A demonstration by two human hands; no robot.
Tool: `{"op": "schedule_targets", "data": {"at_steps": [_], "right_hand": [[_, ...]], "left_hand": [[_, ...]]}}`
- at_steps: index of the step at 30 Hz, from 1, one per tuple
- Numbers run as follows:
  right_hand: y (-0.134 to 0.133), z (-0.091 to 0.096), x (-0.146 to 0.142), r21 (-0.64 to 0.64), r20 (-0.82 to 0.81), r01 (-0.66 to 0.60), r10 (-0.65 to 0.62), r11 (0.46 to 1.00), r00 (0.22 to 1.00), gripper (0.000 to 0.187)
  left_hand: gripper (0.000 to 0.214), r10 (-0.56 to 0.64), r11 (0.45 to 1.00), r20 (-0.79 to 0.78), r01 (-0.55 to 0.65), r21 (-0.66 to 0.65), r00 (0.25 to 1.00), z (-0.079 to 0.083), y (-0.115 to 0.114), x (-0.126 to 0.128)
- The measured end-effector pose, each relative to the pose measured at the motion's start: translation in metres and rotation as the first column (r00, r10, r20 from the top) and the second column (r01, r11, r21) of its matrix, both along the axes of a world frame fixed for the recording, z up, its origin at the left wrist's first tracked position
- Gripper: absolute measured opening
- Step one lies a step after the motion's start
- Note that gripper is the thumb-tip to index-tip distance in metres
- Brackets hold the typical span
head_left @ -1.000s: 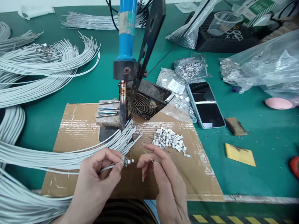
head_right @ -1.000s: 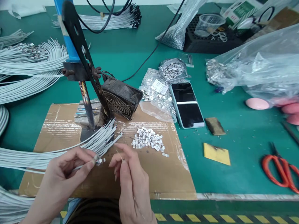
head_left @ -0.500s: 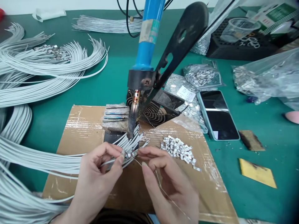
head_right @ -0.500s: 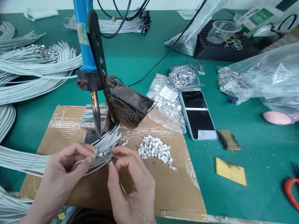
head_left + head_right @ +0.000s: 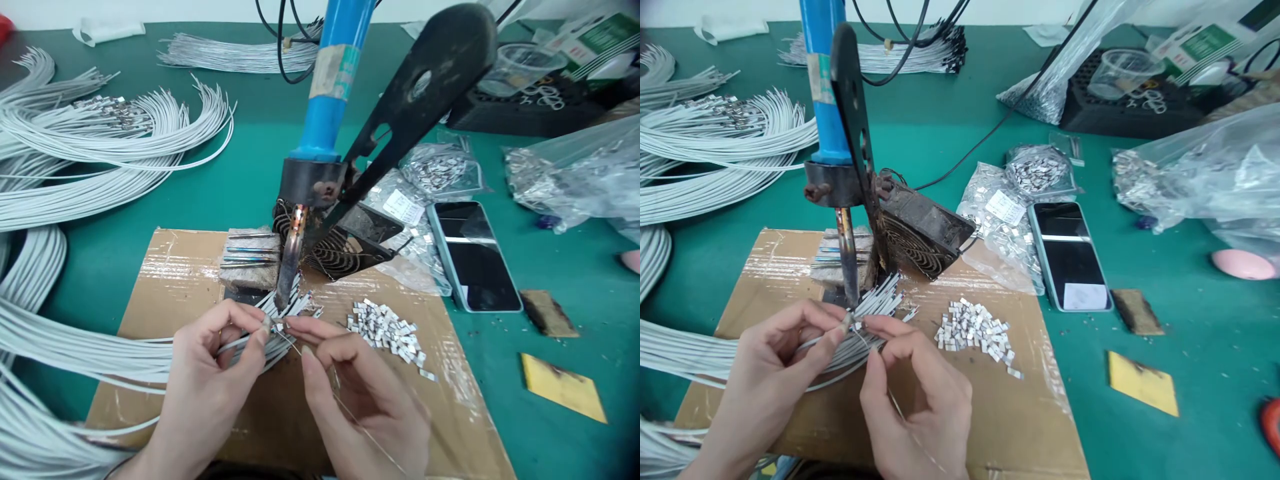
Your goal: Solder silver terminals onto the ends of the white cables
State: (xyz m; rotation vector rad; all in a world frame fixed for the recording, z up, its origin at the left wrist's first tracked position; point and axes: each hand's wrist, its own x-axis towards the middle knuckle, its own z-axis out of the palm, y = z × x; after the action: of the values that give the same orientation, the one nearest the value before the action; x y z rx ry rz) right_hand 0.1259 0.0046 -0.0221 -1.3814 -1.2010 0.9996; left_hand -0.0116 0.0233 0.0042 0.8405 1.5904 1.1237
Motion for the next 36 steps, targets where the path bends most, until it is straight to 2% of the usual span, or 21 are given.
{"op": "schedule_targets", "data": {"at_steps": [10,15,20,29,36], "right_hand": [[0.004,-0.002,-0.002,0.019,0.011,0.017,-0.017,1.0,1.0,0.021],[0.006,-0.001,-0.001,-0.001,0.01,0.014,-0.014,1.0,1.0,0.02],[0.008,0.0,-0.001,-0.027,-0.02,0.021,-0.022,0.999,1.0,0.021],[0.013,0.0,-0.004,-0.058,-0.068,0.057,-0.061,0.997,0.996,0.021],[0.013,0.001,-0.003,-0.025,-0.03,0.056,-0.057,0.998,0.998,0.021]], "left_hand": [[0.012,-0.041,0.999,-0.004,0.041,-0.004,0.999,0.001,0.006,-0.002],[0.012,0.004,1.0,0.027,-0.004,0.019,1.0,-0.002,0.008,-0.002],[0.014,-0.017,0.999,0.049,0.016,0.038,0.999,-0.005,0.012,-0.003],[0.014,-0.058,0.998,0.111,0.056,0.023,0.992,0.005,0.026,-0.003],[0.012,-0.071,0.997,0.073,0.07,0.023,0.995,0.007,0.026,-0.005]]}}
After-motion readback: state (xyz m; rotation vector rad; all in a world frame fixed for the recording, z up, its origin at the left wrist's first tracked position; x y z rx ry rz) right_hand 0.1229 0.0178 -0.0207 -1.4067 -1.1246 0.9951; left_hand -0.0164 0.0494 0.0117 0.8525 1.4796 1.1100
